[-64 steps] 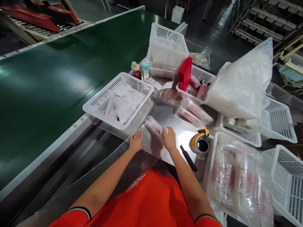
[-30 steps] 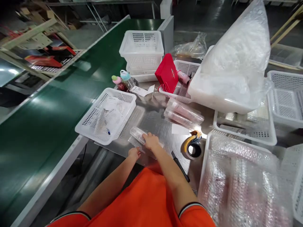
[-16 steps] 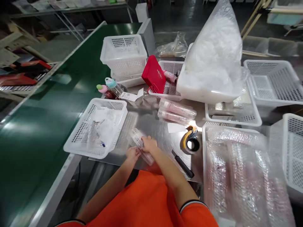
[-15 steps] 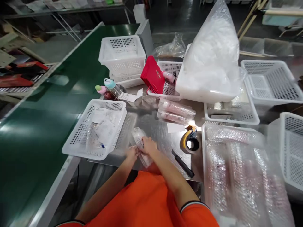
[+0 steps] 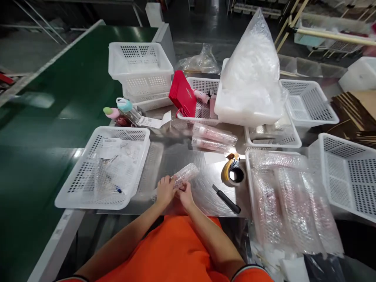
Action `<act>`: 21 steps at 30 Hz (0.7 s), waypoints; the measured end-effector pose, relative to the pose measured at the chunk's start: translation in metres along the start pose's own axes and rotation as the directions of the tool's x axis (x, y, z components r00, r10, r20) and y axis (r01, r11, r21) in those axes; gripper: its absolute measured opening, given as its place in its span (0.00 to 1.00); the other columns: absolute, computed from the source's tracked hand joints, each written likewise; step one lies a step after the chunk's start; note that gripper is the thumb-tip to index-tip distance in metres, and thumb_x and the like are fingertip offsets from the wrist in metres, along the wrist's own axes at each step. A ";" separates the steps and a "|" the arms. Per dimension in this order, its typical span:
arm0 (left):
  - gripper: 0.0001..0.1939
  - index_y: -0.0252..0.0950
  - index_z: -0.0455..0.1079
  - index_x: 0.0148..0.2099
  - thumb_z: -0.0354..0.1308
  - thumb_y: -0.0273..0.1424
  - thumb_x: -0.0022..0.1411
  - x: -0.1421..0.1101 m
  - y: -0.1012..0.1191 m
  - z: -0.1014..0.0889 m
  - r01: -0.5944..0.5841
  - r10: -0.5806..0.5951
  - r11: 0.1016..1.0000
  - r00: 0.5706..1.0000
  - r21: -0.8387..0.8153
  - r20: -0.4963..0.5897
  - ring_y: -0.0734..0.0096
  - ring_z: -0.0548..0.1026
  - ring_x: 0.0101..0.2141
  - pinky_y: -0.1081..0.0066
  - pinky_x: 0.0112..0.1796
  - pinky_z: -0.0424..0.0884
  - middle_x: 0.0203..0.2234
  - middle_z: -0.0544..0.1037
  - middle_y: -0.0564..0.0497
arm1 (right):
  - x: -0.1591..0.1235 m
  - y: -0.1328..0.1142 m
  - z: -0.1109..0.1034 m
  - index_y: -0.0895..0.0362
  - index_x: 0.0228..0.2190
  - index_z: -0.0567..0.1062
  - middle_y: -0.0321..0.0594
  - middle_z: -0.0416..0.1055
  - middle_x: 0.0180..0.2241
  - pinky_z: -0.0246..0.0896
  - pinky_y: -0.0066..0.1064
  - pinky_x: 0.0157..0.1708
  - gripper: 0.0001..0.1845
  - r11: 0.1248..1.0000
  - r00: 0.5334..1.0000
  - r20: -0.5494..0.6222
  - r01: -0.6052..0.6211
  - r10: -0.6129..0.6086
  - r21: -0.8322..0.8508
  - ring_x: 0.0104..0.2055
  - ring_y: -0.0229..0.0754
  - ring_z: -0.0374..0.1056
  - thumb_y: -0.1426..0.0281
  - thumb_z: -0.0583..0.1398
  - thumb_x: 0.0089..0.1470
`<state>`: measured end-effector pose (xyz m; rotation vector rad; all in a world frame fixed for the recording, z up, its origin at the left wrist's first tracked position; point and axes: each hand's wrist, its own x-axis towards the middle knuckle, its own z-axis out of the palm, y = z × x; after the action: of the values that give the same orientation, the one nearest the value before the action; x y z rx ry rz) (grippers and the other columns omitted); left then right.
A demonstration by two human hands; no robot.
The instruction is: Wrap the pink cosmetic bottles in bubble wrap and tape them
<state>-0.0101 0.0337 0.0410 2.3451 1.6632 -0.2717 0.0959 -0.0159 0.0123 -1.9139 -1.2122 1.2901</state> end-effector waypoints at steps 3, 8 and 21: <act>0.27 0.38 0.65 0.66 0.53 0.27 0.65 -0.007 0.001 0.012 -0.067 0.068 0.997 0.995 0.024 -0.077 0.54 0.70 0.47 0.57 0.50 0.68 0.47 0.75 0.42 | -0.007 0.022 -0.058 0.56 0.59 0.60 0.53 0.67 0.57 0.66 0.44 0.56 0.27 0.993 0.965 -0.264 -0.030 -0.001 -0.115 0.58 0.49 0.66 0.71 0.50 0.57; 0.31 0.37 0.65 0.67 0.47 0.19 0.63 -0.005 -0.018 0.021 -0.207 0.210 0.978 0.973 0.036 -0.100 0.53 0.71 0.48 0.56 0.52 0.68 0.48 0.76 0.40 | -0.004 0.044 -0.155 0.69 0.61 0.60 0.70 0.62 0.59 0.56 0.53 0.61 0.31 0.831 0.739 -0.673 -0.390 0.026 -0.397 0.63 0.65 0.59 0.65 0.52 0.61; 0.22 0.35 0.69 0.63 0.53 0.28 0.68 -0.017 -0.025 0.055 -0.077 0.043 0.972 0.987 -0.222 -0.154 0.52 0.72 0.56 0.54 0.60 0.65 0.60 0.72 0.37 | -0.063 0.017 -0.160 0.59 0.45 0.75 0.51 0.79 0.37 0.62 0.35 0.36 0.25 0.818 0.817 -0.545 -0.438 0.189 -0.373 0.38 0.51 0.74 0.53 0.51 0.63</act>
<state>-0.0398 0.0090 -0.0083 2.2838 1.5887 0.1037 0.2398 -0.0709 0.0912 -2.7025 -1.0207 0.5783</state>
